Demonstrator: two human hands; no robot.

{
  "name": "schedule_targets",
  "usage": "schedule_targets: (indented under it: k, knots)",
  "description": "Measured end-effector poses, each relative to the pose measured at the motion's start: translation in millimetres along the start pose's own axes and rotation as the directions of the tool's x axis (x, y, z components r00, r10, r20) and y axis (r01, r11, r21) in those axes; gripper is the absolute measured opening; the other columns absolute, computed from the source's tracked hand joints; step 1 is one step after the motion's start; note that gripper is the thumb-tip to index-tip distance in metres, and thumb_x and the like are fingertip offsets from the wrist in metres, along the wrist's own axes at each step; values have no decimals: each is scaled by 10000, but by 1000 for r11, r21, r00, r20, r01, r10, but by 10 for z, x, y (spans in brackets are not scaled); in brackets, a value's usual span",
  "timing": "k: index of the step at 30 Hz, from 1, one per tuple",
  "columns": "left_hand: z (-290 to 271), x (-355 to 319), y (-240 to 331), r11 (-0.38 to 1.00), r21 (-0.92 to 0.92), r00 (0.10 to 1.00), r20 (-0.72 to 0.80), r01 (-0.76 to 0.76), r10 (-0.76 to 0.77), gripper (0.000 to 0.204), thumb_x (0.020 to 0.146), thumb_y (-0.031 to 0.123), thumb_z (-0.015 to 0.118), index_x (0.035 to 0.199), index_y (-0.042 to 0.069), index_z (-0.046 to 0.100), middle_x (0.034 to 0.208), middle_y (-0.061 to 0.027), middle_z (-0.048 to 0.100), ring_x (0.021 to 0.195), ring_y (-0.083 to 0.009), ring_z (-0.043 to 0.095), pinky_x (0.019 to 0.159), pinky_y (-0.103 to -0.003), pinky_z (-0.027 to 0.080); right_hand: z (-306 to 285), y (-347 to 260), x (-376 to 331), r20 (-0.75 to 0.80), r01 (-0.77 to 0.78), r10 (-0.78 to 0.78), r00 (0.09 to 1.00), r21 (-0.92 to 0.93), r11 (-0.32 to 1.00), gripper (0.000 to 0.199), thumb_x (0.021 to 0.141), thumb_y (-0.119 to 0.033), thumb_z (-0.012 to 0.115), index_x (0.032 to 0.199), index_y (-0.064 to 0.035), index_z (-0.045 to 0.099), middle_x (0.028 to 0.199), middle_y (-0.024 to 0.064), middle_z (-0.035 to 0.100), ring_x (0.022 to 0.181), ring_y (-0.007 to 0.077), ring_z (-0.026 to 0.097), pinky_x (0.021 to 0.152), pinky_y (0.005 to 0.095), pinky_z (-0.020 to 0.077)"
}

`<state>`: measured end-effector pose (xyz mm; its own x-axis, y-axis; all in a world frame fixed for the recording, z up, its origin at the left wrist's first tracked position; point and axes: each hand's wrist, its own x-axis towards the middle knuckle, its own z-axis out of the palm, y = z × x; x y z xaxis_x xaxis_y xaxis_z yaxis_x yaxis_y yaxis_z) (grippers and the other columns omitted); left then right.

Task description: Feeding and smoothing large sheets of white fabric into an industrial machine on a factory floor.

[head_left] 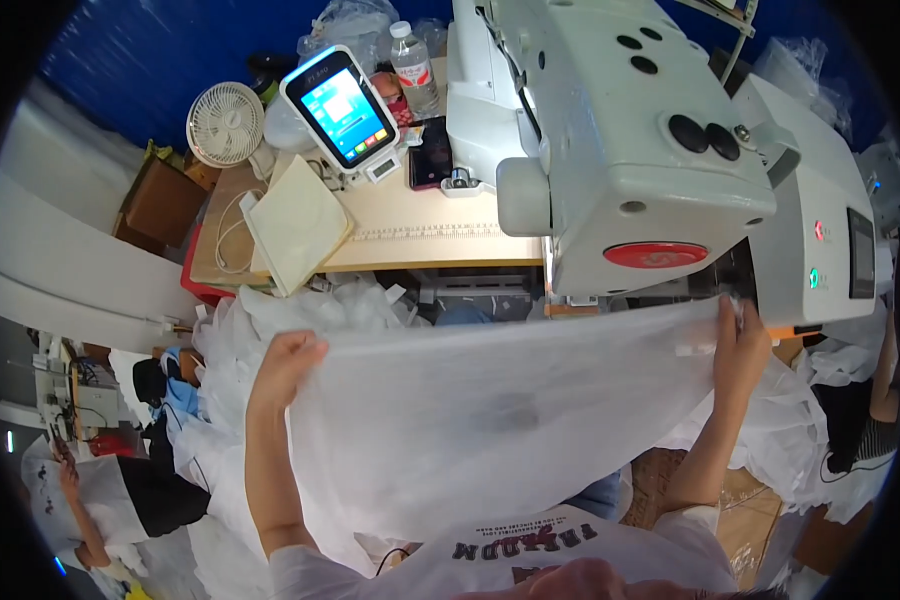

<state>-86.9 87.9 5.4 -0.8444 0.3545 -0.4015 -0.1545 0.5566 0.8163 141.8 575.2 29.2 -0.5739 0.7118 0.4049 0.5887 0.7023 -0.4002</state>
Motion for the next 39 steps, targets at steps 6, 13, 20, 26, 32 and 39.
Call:
schedule_targets:
  k: [6,13,20,26,32,39]
  knots:
    - [144,638,207,893,-402,979,104,201,-173,107,798,170,643,751,83,603,662,76,495,576,-18,449,513,-183,362,190,-94,196,19,-24,29,999,-204,979,255,892,-223,508,815,15,556,742,193,597,673,404,541,595,403,427]
    - [-23,319,140,989,36,954,274,-141,126,197,797,180,648,948,70,586,752,49,555,681,-49,530,564,-185,415,209,289,223,-140,182,-197,970,-114,977,211,864,-147,504,907,46,580,878,205,573,827,350,539,719,399,412]
    - [79,315,243,743,-660,993,88,116,-77,161,736,175,708,768,55,605,683,56,537,575,-18,460,498,-173,349,241,322,185,-127,105,-103,987,8,994,207,841,-156,569,889,44,595,890,168,556,858,314,518,752,379,408]
    - [-7,77,367,999,-42,958,284,-19,30,138,765,162,677,700,71,596,662,71,519,576,-2,426,500,-173,320,251,287,118,-253,104,-57,966,176,979,229,840,-182,600,825,46,584,885,159,542,881,317,496,770,381,393]
    - [-39,353,255,988,-67,964,235,141,-121,137,763,196,680,707,108,591,657,86,501,606,-2,420,519,-171,312,264,272,186,-211,200,-206,956,-50,979,193,832,-150,558,877,38,556,922,181,544,892,341,489,787,399,385]
    - [-121,610,38,981,-184,997,56,60,-51,186,766,210,688,685,117,548,671,83,482,642,-20,422,553,-192,328,442,169,211,-66,181,-187,980,-82,980,206,853,-152,516,956,21,556,882,204,517,864,366,465,780,441,369]
